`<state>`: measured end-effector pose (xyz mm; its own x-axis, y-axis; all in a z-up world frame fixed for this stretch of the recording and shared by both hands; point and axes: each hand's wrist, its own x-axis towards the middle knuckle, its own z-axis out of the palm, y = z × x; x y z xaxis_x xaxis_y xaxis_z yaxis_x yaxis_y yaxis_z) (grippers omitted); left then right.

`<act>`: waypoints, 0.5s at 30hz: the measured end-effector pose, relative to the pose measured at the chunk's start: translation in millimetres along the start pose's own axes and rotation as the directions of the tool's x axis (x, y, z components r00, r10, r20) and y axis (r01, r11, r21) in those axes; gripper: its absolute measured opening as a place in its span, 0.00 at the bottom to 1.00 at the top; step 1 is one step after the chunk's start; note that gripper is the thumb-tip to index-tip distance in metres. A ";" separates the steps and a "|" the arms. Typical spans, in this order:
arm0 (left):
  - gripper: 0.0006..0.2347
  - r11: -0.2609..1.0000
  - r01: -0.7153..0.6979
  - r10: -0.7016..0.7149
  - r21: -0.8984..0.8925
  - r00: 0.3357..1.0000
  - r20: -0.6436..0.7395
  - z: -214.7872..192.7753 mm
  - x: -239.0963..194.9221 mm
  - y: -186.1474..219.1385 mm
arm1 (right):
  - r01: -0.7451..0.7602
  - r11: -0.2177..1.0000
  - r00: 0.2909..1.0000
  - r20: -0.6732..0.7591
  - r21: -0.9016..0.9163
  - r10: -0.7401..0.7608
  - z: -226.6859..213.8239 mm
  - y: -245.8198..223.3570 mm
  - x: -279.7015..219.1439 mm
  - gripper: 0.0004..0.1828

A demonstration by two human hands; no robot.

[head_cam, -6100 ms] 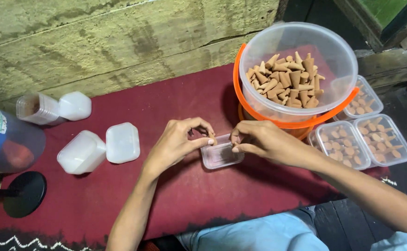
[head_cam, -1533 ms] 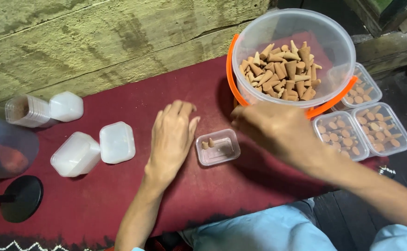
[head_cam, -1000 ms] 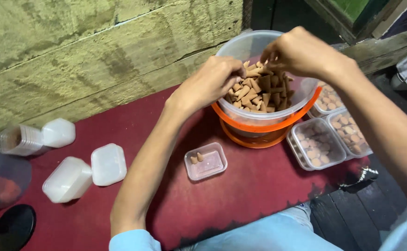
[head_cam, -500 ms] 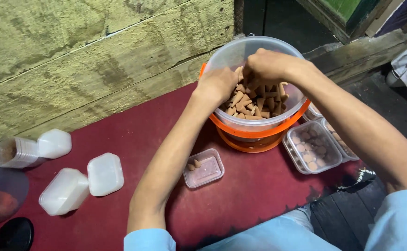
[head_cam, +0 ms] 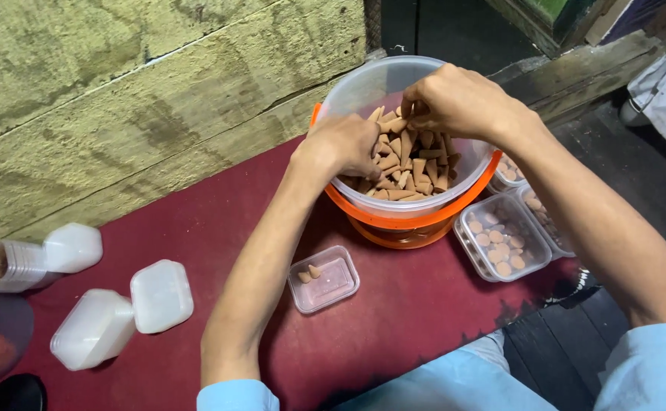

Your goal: Packing incense cones from a large bucket into small plastic containers

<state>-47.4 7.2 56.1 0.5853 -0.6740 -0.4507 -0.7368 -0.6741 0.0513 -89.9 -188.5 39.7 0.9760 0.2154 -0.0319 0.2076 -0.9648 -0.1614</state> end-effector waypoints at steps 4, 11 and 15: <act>0.27 0.999 0.021 -0.024 0.032 0.992 0.120 -5.1 -3.2 7.7 | -0.004 1.000 1.000 -0.016 -0.015 0.004 4.6 3.5 1.1 0.13; 0.18 1.000 -0.001 0.003 -0.031 0.997 0.074 3.6 -6.4 6.4 | 0.033 0.999 0.998 -0.053 -0.010 -0.034 7.8 4.8 2.0 0.14; 0.14 0.983 -0.080 0.075 -0.163 0.997 -0.036 0.3 -17.4 1.4 | 0.062 0.997 0.991 -0.123 0.034 -0.058 5.7 3.4 -0.7 0.12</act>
